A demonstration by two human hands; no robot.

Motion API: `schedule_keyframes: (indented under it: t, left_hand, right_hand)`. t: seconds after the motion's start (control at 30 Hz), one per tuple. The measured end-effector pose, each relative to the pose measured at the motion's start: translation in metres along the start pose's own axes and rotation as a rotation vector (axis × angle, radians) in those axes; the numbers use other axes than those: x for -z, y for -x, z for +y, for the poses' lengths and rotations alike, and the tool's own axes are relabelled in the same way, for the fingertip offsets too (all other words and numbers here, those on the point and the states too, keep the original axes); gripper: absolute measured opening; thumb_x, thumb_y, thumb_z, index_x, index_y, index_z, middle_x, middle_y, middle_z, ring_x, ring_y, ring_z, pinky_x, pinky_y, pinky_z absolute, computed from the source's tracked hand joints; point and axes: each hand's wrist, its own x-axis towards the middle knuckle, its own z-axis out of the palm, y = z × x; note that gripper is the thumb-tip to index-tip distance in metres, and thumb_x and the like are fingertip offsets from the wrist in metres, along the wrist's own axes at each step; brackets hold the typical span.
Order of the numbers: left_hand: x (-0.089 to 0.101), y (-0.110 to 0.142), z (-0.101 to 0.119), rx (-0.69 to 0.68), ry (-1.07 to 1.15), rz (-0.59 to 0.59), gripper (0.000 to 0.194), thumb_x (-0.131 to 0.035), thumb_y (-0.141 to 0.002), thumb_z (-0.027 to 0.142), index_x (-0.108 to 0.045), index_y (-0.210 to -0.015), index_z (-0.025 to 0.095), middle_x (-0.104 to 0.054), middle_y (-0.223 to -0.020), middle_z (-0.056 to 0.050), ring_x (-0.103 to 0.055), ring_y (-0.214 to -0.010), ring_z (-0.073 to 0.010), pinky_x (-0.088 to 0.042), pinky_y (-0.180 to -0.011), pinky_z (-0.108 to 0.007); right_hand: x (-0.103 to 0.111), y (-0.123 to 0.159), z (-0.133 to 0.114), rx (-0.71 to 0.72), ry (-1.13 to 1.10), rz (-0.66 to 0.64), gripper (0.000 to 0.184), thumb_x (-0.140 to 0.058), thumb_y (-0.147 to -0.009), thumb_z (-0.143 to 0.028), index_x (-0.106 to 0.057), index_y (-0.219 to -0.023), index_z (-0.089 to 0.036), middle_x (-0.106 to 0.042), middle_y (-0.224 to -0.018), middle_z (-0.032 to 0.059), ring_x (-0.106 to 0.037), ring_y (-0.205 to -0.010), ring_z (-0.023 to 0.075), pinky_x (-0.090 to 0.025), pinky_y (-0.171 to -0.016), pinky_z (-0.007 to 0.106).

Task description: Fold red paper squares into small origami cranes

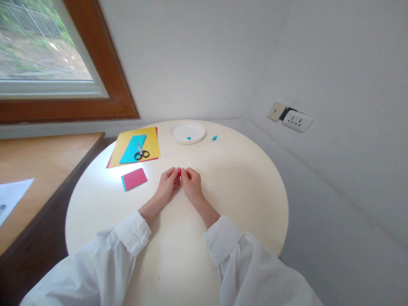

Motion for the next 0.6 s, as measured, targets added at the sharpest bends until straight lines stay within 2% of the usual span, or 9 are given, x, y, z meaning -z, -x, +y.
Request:
schedule_keyframes:
  t: [0.23, 0.6]
  left_hand:
    - [0.0004, 0.0023, 0.0044, -0.014, 0.098, -0.030, 0.034, -0.067, -0.070, 0.038, -0.043, -0.056, 0.017, -0.038, -0.049, 0.007, -0.036, -0.046, -0.0059, -0.027, -0.044, -0.019]
    - [0.0008, 0.0038, 0.0048, -0.027, 0.161, -0.080, 0.037, -0.068, -0.072, 0.038, -0.042, -0.056, 0.017, -0.037, -0.050, 0.006, -0.037, -0.049, -0.0067, -0.028, -0.046, -0.019]
  right_hand:
    - [-0.0091, 0.0004, 0.0038, -0.032, -0.086, 0.001, 0.031, -0.051, -0.076, -0.037, -0.044, -0.052, -0.020, -0.044, -0.049, -0.0047, -0.040, -0.049, 0.0101, -0.033, -0.048, 0.024]
    - [-0.0094, 0.0017, 0.0046, -0.064, -0.229, -0.008, 0.034, -0.055, -0.075, -0.043, -0.044, -0.053, -0.020, -0.045, -0.051, -0.0043, -0.041, -0.052, 0.0101, -0.036, -0.052, 0.025]
